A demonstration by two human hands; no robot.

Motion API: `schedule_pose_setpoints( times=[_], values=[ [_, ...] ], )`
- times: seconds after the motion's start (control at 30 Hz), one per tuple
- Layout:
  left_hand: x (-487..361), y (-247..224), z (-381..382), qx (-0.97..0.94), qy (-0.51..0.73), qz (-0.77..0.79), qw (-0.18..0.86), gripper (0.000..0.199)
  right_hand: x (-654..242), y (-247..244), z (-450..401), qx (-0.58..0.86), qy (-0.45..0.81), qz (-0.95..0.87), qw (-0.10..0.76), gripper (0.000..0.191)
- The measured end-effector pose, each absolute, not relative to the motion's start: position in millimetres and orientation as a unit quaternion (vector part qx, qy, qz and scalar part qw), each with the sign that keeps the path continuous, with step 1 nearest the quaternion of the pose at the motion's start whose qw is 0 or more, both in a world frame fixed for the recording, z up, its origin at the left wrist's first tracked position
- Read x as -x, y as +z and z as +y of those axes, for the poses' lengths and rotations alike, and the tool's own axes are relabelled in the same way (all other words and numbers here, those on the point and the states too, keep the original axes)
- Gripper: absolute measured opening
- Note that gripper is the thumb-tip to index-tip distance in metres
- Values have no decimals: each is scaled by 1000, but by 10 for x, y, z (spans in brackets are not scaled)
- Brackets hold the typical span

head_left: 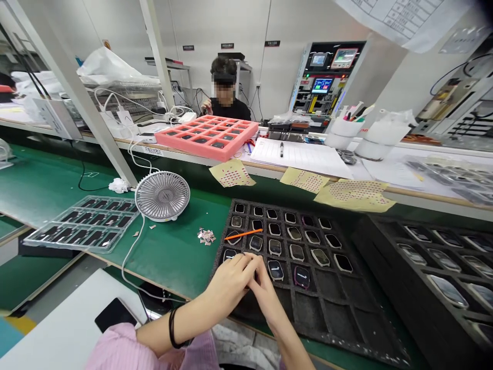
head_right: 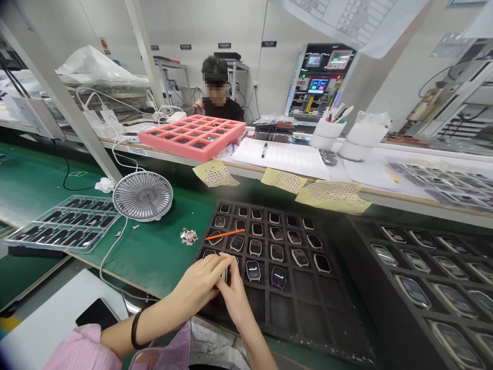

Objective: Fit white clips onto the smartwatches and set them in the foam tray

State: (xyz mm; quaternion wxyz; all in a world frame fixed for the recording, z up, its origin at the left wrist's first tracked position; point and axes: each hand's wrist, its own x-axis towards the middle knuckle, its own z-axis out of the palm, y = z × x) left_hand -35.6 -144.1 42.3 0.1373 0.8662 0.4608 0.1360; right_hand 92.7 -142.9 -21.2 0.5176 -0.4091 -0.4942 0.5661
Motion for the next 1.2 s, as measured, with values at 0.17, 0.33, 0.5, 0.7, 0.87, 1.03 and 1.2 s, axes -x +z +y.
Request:
schedule_pose_setpoints(
  times=[0.17, 0.33, 0.5, 0.7, 0.87, 1.03, 1.2],
  values=[
    [860, 425, -1234, -821, 236, 501, 139, 50, -1136, -138, -1342, 317, 750, -286, 506, 35],
    [1310, 42, -821, -725, 180, 661, 65, 21, -1253, -78, -1332, 303, 773, -205, 518, 34],
    [1336, -240, -584, -715, 136, 682, 73, 19, -1187, -64, -1382, 283, 793, -186, 506, 32],
    [1320, -223, -484, -716, 121, 683, 84, 12, -1184, -25, -1411, 289, 786, -203, 507, 33],
    [1337, -135, -527, -723, 125, 675, 70, 13, -1179, -1, -1415, 283, 782, -219, 511, 32],
    [1339, 75, -662, -723, 159, 672, 3, 21, -1178, 16, -1415, 293, 769, -249, 510, 35],
    [1170, 310, -916, -786, 264, 558, 19, 26, -1163, 35, -1402, 286, 776, -240, 508, 34]
  ],
)
